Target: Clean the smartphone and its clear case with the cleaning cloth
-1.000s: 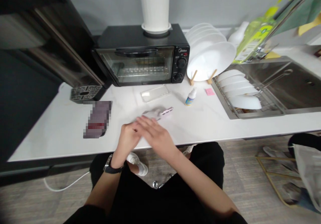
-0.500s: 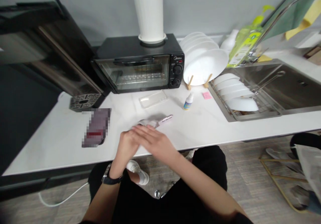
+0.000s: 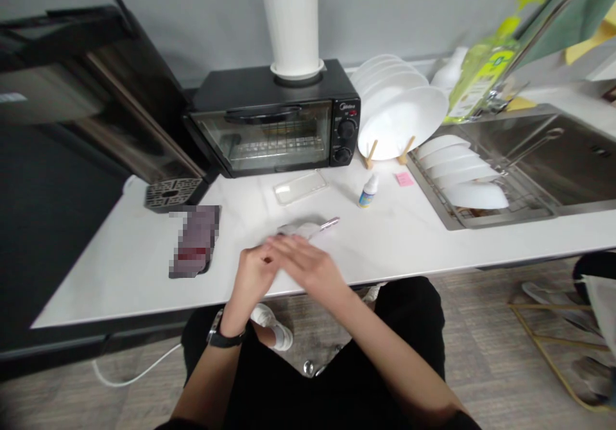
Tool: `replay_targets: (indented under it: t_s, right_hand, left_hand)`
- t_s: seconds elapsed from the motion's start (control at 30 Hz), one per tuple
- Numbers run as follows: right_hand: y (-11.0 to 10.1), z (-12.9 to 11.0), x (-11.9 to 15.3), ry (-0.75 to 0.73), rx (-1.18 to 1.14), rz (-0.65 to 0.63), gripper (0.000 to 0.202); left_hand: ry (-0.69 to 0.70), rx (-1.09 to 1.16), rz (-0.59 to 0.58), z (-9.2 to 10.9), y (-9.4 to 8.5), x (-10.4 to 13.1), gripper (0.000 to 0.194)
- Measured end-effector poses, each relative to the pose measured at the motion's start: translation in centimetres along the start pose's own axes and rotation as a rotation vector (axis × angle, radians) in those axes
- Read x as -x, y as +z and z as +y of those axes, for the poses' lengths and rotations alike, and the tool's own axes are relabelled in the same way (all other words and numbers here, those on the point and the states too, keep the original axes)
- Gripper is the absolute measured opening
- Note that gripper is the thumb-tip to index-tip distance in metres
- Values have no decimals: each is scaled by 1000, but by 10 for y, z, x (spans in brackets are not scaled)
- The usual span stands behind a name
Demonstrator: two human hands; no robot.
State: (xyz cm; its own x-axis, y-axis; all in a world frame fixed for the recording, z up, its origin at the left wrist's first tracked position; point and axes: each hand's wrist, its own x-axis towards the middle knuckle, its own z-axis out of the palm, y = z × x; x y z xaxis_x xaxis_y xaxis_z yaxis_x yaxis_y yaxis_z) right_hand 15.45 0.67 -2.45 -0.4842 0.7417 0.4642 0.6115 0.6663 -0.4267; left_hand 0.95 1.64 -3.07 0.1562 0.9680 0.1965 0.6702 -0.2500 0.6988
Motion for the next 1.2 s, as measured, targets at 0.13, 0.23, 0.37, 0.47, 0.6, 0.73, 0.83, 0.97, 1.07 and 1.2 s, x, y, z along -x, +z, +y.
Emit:
replay_targets:
  t_s: [0.13,0.23,0.37,0.47,0.6,0.73,0.83,0.97,1.07,1.2]
  right_hand:
    - [-16,30,20,301,2,316,41]
    - [-22,46,37,407,-67,342,47]
    - [-26,59,53,352,-33,216,50]
    - [-35,66,60,263,34,161,49]
    - [-46,54,47,253,-12,251,44]
    - [-39,15,3,197,-39,396,38]
    - [-28,-7,-21,53,-23,306,38]
    - [-21,-4,-26,-76,109,189,40]
    - [-20,7,-22,-7,155,254,41]
    - [-21,9,-19,-32,161,275,40]
  left_hand:
    - [23,27,-30,2,-1,1,21]
    - [25,15,-21,4,-8,0,21]
    - [37,55,78,14,-20,-11,17]
    - [83,80,120,25,-24,-23,16]
    - [106,59,89,38,-20,-27,20]
    - [185,2,43,44,-17,-21,18]
    - [220,-100,53,43,-18,-18,15]
    - [207,-140,82,37,-23,-16,15]
    - [222,-101,79,39,-25,-17,14]
    - [262,-122,88,41,-20,-24,16]
